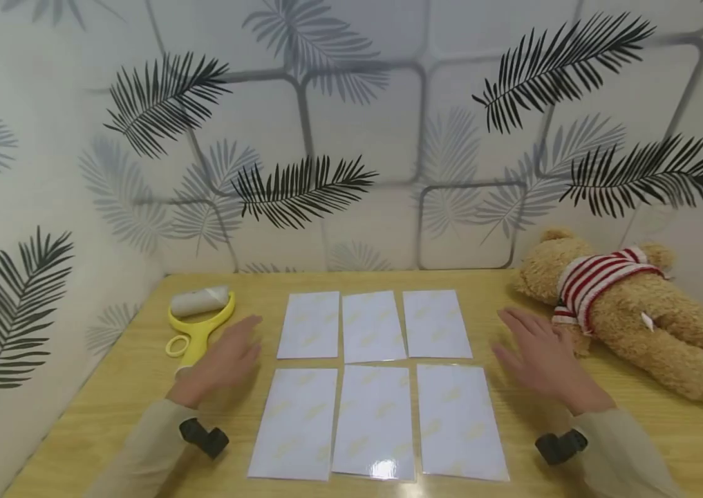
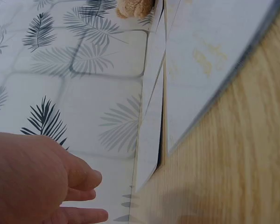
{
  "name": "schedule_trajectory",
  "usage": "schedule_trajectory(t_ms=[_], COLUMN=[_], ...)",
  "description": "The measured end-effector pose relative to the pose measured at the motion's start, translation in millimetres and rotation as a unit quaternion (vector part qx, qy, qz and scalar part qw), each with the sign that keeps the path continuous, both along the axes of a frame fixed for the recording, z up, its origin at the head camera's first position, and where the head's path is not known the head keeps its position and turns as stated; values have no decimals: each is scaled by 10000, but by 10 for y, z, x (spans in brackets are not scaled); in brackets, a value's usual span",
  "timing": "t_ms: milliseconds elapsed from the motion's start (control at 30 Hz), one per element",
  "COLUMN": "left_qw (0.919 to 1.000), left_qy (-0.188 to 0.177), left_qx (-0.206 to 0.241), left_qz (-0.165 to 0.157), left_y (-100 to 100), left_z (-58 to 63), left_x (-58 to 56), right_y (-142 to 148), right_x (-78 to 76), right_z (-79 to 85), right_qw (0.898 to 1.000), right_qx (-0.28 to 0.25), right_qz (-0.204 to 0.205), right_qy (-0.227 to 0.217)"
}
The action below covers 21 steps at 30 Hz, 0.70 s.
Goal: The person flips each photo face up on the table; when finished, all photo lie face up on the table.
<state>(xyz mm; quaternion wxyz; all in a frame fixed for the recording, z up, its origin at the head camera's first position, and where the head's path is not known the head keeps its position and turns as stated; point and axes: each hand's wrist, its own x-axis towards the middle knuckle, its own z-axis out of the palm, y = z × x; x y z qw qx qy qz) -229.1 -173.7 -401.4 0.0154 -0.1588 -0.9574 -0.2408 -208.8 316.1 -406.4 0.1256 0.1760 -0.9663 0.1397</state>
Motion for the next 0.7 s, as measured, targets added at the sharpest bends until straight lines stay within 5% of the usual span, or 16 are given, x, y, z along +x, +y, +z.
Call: schedule_trajectory(t_ms=[300,467,700], left_qw=[9991,9998,9986], left_qy=[-304,-159,-418], left_qx=[229,94,-323], left_qz=[-172,-80,99], left_y=[99,130,250], left_z=[-32,-100,-86], left_x=[-117,-250,-299], right_y=[-422,-664,-952], right_x=[-226,-383,-600], right_z=[107,103,29], right_qw=[9953,9846,9571], right_qx=[-451,-921,-1865], right_qz=[741,1223,1230], right_qy=[-430,-844,-1844])
